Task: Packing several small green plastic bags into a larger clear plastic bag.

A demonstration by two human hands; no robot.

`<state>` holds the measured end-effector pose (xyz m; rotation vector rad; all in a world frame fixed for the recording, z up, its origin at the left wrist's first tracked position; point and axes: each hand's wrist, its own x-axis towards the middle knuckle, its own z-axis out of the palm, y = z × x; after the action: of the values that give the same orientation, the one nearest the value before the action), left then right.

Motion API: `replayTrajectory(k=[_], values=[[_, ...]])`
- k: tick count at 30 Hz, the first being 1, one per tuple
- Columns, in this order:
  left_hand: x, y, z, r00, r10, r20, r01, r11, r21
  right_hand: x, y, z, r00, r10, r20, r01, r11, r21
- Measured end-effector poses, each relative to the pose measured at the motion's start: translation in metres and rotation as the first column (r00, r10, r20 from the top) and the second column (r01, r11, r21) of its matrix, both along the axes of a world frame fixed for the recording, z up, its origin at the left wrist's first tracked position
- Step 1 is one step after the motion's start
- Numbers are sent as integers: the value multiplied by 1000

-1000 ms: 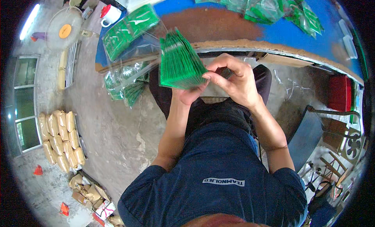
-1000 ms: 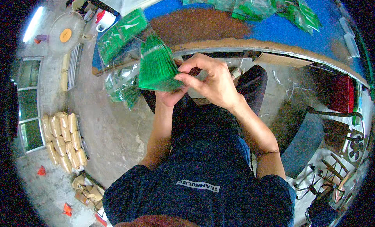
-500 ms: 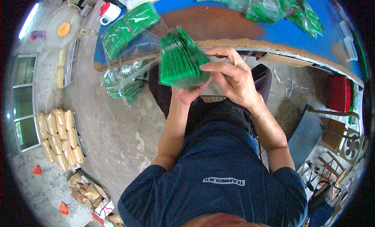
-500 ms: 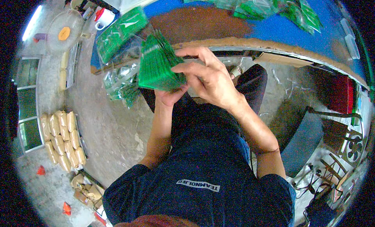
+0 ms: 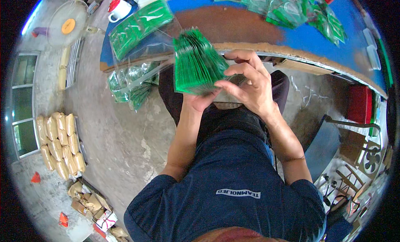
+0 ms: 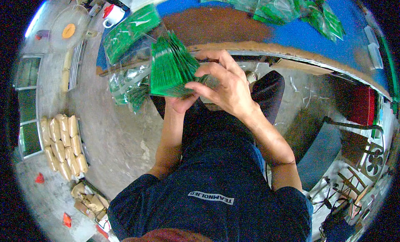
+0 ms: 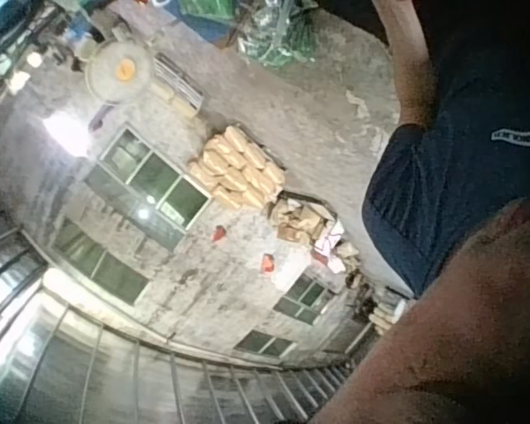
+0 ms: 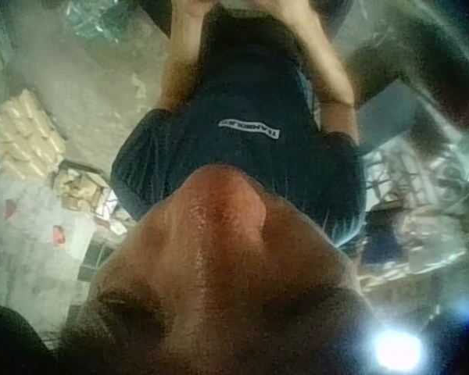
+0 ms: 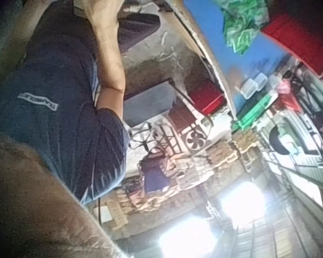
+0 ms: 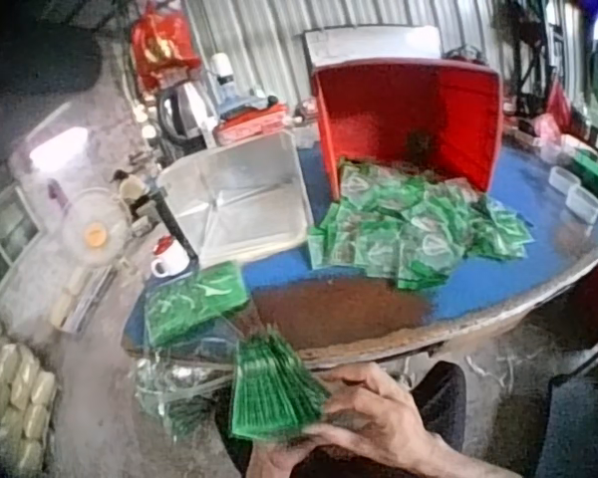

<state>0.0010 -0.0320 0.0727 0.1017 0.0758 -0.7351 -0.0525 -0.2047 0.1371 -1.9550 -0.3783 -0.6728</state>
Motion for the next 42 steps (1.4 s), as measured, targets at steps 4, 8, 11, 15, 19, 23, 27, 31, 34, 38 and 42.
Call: replayTrajectory(k=[4,8,11,15,19,23,27,31,34,38,42], values=[[1,-2,6,1000,-20,1,20,1000,-12,-1,-1,1,1000,8,-12,-8,1000,-6],[-2,-5,13,1000,24,0,-24,998,59,0,4,3,999,38,-19,-37,997,73],[-1,-2,10,1000,27,-8,-26,996,82,0,6,12,990,138,38,-134,986,-102],[0,-2,10,1000,24,11,-25,995,98,1,4,7,990,130,48,-123,986,-116],[-3,-4,16,1000,19,2,-19,997,80,-1,3,7,996,84,-20,-85,995,-57],[-1,-2,9,997,67,45,-70,994,83,-4,6,15,992,105,-64,-106,994,-10],[-1,-1,6,992,122,32,-125,985,120,1,7,5,997,71,23,-70,997,-41],[-3,3,5,1000,12,16,-11,998,-63,0,6,3,996,89,30,-88,996,-19],[-6,3,8,997,81,12,-81,992,98,0,9,6,995,94,22,-94,996,-12],[-3,0,16,994,105,15,-106,980,165,4,9,14,975,188,117,-165,969,-183],[-5,2,13,995,102,15,-103,979,179,3,7,13,978,183,100,-163,970,-179]])
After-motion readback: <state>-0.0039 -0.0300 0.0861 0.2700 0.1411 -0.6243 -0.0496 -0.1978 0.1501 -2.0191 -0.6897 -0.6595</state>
